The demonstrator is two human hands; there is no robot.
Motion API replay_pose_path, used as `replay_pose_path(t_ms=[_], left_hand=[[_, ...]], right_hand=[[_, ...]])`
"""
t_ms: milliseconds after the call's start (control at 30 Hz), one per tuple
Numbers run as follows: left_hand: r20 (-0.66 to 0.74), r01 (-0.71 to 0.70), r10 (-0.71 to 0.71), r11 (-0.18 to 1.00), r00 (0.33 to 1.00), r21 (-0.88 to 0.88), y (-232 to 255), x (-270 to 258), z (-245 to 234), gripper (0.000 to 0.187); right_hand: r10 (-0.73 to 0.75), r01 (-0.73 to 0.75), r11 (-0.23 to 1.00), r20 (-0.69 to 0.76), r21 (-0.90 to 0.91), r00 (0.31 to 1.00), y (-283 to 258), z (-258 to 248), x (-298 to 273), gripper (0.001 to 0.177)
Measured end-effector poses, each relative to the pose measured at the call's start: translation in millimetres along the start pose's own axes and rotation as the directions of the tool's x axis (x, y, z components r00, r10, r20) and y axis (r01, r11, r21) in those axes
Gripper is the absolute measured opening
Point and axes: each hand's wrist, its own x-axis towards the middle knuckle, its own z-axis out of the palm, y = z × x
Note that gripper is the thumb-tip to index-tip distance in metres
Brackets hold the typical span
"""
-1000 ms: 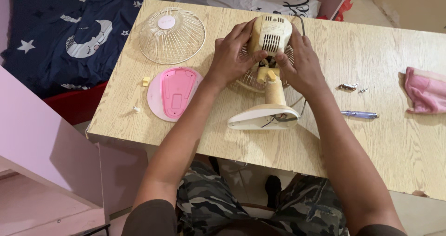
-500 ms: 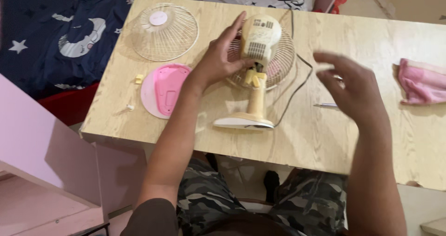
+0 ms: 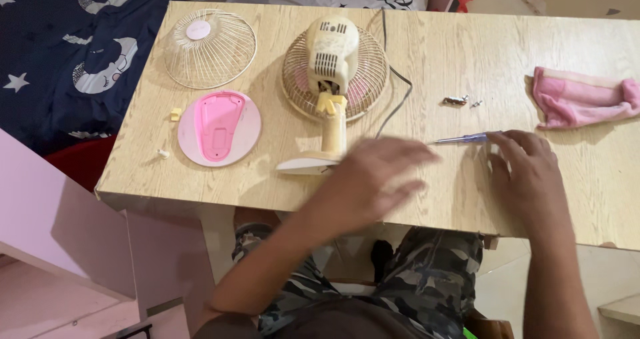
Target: The person disassembles a small electric fan on a wooden table. Using a screwdriver, they remove screws from the rear motor housing and the neck joint, then detach the motor cover and separate the motor assembly from the base. Disassembled parts and screws are placed on the table.
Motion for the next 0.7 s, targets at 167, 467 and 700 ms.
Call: replay_pose_path(t_ms=[167,467,700], left_hand=[[0.078,0.064,-0.073,0.991,0.994,0.12,15.6,26.4,76.4,0.04],[-0.041,0.097,-0.089,0.925,0.995,0.366,-0.4,49.2,112.4,0.051],[-0.19,0.033,0.04,0.93,0.981,0.367,-14.5,39.7,61.6,0.034]], right_hand=[[0.037,-0.037,0.999,-0.011,0.031,0.999,-0.4,0.2,9.4,0.036],[-0.026,0.034,0.993,-0.072,0.115,0.997,7.1,-0.7,6.6,0.016],[-0.041,0.068,0.829,-0.061,0.556,0.997,-10.1,-6.9,26.1,0.017]])
